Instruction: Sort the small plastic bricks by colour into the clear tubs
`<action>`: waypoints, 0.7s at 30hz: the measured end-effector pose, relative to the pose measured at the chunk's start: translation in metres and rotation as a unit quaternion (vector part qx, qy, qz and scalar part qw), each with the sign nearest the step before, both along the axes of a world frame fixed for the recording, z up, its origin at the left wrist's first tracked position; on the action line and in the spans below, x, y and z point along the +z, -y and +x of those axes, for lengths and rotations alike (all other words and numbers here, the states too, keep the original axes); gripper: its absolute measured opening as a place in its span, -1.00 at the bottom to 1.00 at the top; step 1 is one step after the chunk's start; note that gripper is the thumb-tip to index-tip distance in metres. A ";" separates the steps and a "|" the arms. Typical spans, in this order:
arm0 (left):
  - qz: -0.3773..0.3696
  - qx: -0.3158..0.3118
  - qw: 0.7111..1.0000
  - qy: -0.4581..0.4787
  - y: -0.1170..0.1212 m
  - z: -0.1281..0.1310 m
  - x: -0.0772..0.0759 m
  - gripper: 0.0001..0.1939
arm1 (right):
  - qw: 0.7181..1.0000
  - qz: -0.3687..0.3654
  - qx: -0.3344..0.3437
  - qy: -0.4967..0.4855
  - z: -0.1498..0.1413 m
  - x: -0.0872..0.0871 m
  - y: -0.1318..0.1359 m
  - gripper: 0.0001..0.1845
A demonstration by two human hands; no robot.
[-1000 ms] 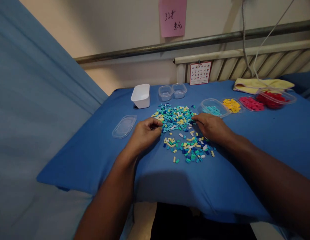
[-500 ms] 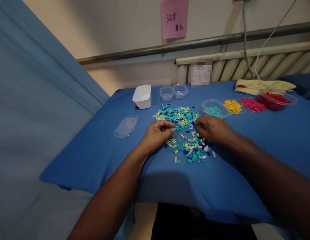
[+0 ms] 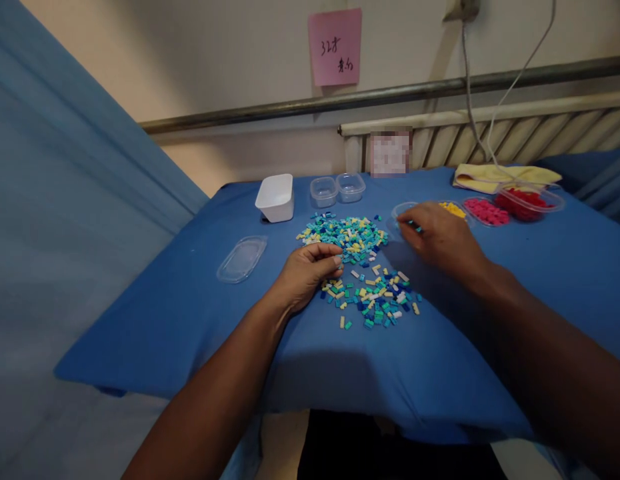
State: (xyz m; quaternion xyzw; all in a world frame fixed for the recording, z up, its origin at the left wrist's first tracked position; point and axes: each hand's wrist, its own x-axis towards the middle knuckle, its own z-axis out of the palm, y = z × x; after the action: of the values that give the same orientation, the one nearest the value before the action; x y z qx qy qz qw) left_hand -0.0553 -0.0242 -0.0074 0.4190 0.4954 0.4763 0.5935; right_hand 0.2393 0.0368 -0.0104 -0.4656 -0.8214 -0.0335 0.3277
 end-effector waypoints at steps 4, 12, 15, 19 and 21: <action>-0.001 -0.009 1.000 -0.002 0.001 0.002 -0.001 -0.53 | 0.998 0.022 -0.043 -0.050 0.020 0.003 -0.007 -0.72; -0.013 -0.033 0.999 0.017 0.002 0.006 -0.004 -0.48 | 0.963 -0.017 0.260 -0.067 -0.053 -0.001 0.043 -0.72; 0.000 -0.055 0.998 0.027 0.003 0.009 -0.006 -0.53 | 0.960 -0.018 0.273 -0.065 -0.070 -0.003 0.051 -0.73; -0.013 -0.063 0.997 0.045 0.002 0.011 -0.007 -0.52 | 0.965 -0.016 0.258 -0.047 -0.070 -0.004 0.051 -0.73; -0.016 -0.064 0.996 0.052 0.002 0.010 -0.008 -0.49 | 0.965 -0.023 0.257 -0.041 -0.068 -0.003 0.051 -0.72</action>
State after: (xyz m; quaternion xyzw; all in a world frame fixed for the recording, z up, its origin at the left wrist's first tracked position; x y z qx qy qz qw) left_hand -0.0450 -0.0262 -0.0150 0.4145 0.4440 0.4504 0.6543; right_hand 0.1709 -0.0141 -0.0138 -0.2469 -0.9000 0.0902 0.3477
